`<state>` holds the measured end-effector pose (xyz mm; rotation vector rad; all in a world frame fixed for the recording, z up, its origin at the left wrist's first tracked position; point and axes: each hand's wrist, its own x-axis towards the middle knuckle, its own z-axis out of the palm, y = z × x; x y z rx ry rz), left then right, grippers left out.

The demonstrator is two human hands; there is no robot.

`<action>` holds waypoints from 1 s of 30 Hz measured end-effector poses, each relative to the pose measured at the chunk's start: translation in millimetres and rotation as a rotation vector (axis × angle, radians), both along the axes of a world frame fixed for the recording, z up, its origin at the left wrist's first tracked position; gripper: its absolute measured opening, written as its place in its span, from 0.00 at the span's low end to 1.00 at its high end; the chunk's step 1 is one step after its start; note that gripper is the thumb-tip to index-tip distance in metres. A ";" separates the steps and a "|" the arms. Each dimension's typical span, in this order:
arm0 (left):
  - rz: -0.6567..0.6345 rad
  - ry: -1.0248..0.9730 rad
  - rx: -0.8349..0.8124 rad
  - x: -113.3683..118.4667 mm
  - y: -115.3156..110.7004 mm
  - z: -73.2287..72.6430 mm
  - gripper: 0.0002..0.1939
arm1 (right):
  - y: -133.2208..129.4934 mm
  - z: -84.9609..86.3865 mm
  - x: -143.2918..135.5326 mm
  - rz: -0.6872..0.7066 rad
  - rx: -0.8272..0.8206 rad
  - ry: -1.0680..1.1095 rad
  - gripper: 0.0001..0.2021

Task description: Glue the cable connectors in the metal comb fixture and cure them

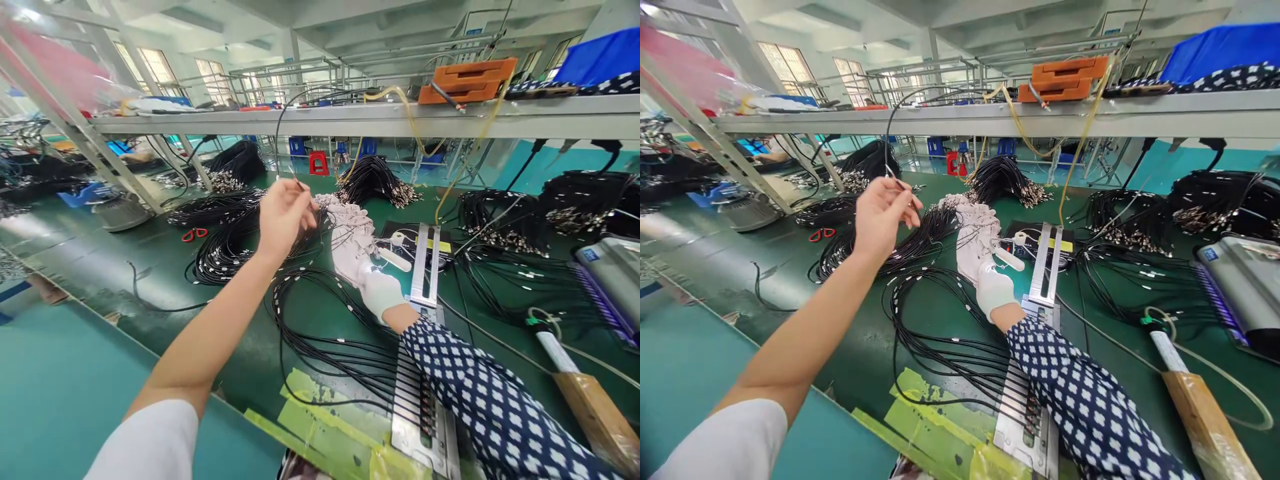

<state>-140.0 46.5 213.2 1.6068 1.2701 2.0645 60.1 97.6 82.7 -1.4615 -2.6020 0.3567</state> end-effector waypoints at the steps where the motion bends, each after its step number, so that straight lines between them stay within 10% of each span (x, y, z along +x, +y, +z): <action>1: -0.004 0.036 0.052 6.0 -8.4 13.3 0.14 | -10.9 12.2 3.1 0.012 0.005 -0.007 0.26; 7: 0.025 0.272 0.089 77.7 -49.4 48.3 0.15 | -50.9 85.5 13.5 0.184 -0.029 0.632 0.41; 11: 0.011 0.311 0.024 97.8 -51.3 49.7 0.15 | -52.5 116.5 17.6 0.274 -0.063 0.990 0.21; 15: -0.076 0.456 -0.059 44.2 -23.0 37.4 0.19 | -51.1 129.0 33.6 0.342 -0.258 1.120 0.22; 17: -0.165 0.548 -0.281 4.1 -9.9 20.0 0.29 | -48.8 129.4 41.1 0.345 -0.314 1.152 0.23; 20: -0.175 0.578 -0.686 -47.7 -4.4 -16.4 0.16 | -44.3 126.9 45.2 0.351 -0.368 1.190 0.24; 25: -0.001 0.511 -0.713 -106.3 -24.3 -61.3 0.11 | -44.3 122.6 36.2 0.465 -0.494 1.145 0.24; 30: 0.149 0.440 -0.718 -157.0 -52.4 -70.4 0.16 | -45.6 111.8 16.9 0.470 -0.650 1.115 0.19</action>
